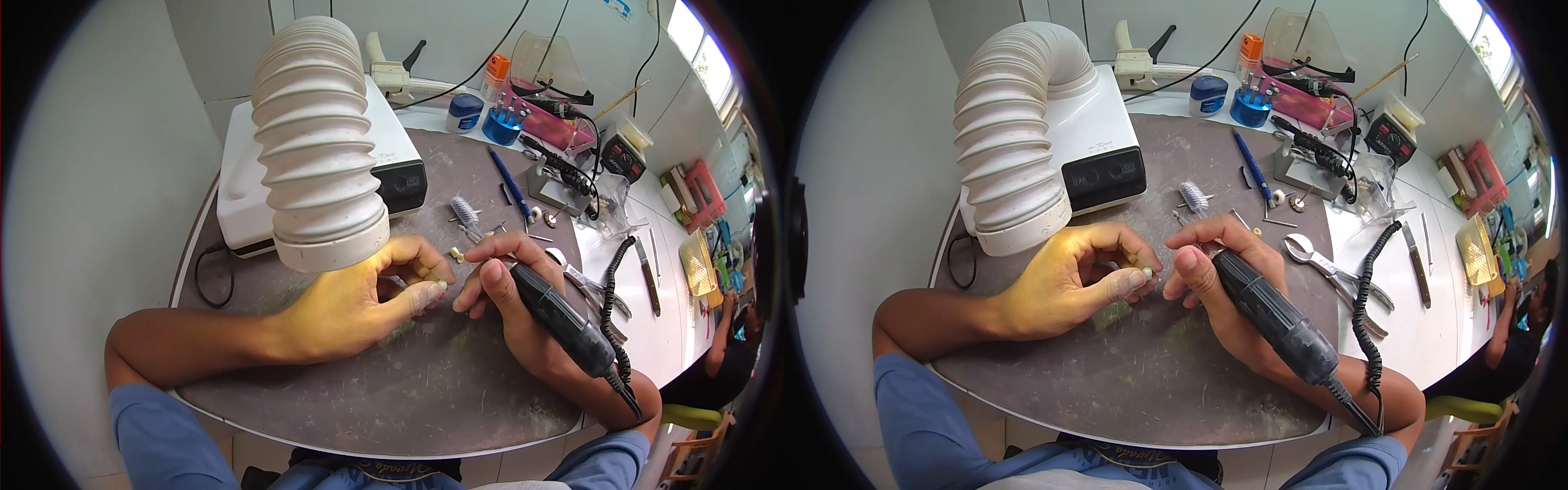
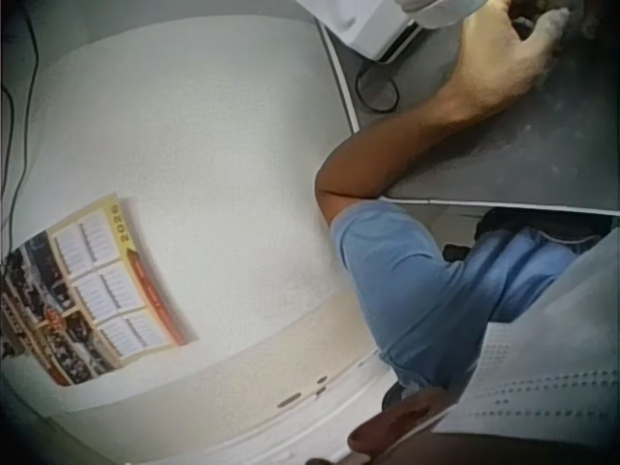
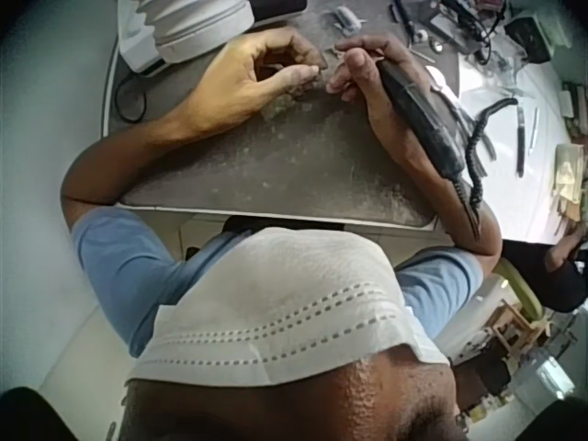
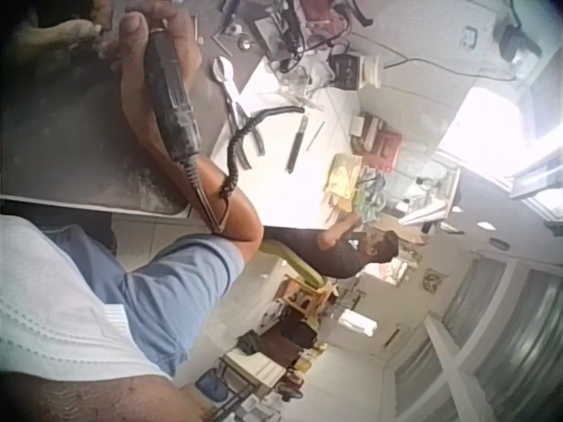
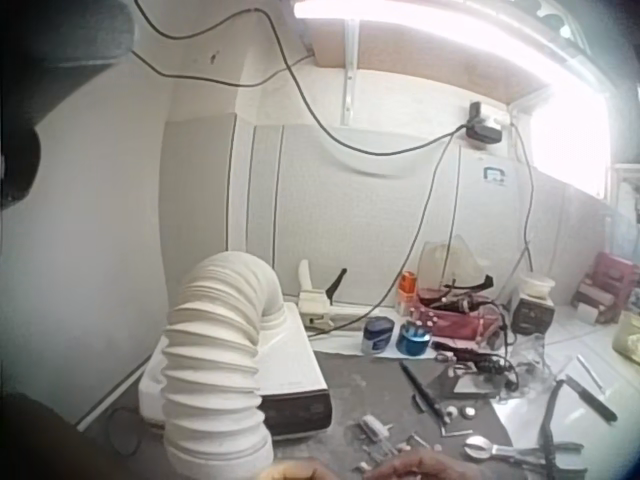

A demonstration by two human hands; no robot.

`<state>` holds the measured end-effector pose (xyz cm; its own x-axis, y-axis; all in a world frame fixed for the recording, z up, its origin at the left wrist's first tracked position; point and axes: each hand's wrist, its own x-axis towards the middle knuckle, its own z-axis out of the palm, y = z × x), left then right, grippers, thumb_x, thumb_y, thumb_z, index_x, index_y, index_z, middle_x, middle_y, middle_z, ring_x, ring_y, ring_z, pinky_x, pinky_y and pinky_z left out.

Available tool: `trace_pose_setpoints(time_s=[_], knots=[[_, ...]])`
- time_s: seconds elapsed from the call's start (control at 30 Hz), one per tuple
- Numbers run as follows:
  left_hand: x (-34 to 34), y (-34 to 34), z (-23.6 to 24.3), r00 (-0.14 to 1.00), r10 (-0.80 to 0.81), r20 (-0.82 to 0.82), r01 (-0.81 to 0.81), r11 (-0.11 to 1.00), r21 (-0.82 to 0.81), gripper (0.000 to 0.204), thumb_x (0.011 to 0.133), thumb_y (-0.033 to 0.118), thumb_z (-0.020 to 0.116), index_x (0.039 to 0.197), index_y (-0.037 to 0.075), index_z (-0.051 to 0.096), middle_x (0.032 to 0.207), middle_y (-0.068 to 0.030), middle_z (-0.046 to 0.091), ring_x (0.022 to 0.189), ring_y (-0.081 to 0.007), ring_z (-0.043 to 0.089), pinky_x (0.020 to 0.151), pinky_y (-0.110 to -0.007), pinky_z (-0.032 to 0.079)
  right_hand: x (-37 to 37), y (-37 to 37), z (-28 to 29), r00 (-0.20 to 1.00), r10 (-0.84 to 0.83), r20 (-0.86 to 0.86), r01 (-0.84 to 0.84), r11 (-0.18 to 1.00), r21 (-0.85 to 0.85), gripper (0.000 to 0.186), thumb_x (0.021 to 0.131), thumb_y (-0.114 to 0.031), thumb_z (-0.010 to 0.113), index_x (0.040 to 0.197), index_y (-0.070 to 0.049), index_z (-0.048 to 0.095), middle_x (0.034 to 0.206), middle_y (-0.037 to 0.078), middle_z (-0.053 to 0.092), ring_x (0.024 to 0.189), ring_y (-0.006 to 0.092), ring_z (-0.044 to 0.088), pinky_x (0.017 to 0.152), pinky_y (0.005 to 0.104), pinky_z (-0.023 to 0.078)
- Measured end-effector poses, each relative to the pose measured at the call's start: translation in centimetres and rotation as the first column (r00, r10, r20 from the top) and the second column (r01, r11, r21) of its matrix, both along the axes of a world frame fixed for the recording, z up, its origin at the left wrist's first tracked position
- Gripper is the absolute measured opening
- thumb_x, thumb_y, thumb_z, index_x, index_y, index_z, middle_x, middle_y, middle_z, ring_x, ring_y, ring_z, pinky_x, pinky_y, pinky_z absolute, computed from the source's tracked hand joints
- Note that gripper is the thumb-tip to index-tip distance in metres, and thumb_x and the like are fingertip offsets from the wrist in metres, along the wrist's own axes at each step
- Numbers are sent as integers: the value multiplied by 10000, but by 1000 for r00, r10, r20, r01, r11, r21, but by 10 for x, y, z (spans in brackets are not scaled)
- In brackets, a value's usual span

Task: The person uses a rotary tool to polish dental crowns on a workbench, picking up different crowns from a small tray and smoothing their surfaces before setting them back down.

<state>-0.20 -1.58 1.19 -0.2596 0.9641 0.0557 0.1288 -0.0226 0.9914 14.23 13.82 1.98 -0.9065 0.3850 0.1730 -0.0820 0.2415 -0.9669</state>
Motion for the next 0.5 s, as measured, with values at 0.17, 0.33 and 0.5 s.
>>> trace_pose_setpoints(time_s=[0.17, 0.33, 0.5], knots=[[0, 0, 0, 1000, 7, 23, -7, 1000, -11, 139, 938, 115, 582, 1020, 3, 576, 869, -27, 600, 803, -83, 575, 755, -249, 482, -1, 1, -2, 1000, 17, 1, -17, 1000, 2, 379, 938, -384, 588, 1031, -17, 578, 697, 50, 642, 672, 89, 616, 601, 227, 485], [1, -1, 2, 1000, 10, 10, -9, 1000, -12, 138, 939, 112, 578, 1018, -1, 583, 866, -28, 600, 797, -83, 572, 750, -248, 478, -1, 0, 0, 1000, 15, 5, -15, 1000, -2, 375, 940, -381, 586, 1028, -17, 578, 690, 48, 640, 666, 89, 615, 597, 228, 482], [1, 0, 0, 1000, 4, 18, -4, 1000, -8, 141, 939, 111, 578, 1019, -5, 581, 868, -29, 599, 796, -84, 571, 750, -248, 478, 0, 0, -1, 1000, 14, 3, -14, 1000, 15, 375, 940, -382, 587, 1026, -17, 578, 687, 46, 638, 658, 89, 611, 592, 228, 479]])
